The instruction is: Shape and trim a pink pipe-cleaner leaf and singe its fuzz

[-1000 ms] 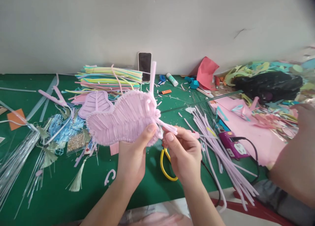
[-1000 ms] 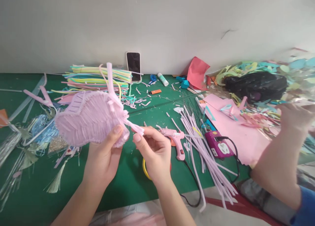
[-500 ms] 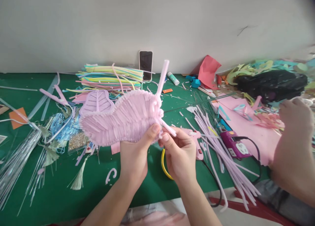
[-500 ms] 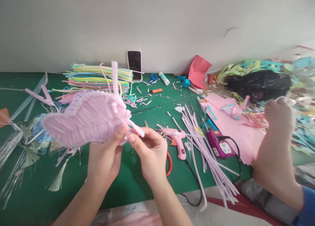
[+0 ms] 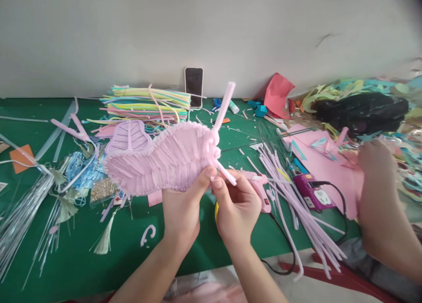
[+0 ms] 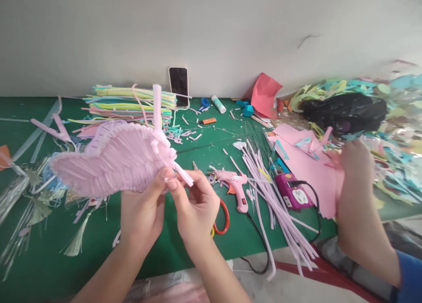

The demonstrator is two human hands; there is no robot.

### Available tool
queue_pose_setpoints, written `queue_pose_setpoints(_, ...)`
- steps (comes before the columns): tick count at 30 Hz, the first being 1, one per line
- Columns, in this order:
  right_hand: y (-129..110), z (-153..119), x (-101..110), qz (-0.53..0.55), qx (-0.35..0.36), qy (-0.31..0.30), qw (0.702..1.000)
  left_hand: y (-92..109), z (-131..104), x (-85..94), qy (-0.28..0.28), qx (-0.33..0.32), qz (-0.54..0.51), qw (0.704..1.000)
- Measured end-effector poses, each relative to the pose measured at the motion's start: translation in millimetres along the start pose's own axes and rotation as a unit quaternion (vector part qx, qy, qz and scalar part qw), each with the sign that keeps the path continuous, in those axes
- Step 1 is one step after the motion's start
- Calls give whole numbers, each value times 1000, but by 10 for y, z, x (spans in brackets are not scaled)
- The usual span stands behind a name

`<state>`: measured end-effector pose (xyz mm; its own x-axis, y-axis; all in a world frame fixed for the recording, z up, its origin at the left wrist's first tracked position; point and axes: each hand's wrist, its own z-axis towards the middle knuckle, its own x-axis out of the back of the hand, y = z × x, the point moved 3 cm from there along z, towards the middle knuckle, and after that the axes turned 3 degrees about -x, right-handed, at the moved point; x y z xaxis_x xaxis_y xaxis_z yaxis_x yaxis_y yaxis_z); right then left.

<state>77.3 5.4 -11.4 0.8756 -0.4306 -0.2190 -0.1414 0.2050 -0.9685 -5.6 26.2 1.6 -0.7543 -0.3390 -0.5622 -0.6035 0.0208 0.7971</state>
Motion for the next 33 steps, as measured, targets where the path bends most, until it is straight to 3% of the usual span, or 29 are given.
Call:
queue_pose_setpoints(3,28,-24,-58,0,21,50,999,-49,-3,17,8,16,15,1000)
queue_pose_setpoints(8,86,-15,-84,-18,-1,91,996,-110,7,6,-26,31,-4,999)
queue_pose_setpoints(10,104,-10,-57,1,-20,74,997,-106,18,-3,-34,33,-1,999)
queue_pose_setpoints(15,141,3,20,99,-94,-37,990,-16,46,-27,-54,-7,-3,999)
queue_pose_setpoints(20,130,49,50,115,-116,-53,985,5,43,-28,-40,-8,1,999)
queue_pose_setpoints(23,114,54,33,90,-99,-46,990,-12,39,-14,-30,-8,-3,1000)
queue_pose_setpoints(27,91,34,-3,9,-23,4,1000,-50,49,-3,-34,2,-5,999)
queue_pose_setpoints(33,112,21,-62,-91,42,28,995,-90,105,22,-41,28,-4,999)
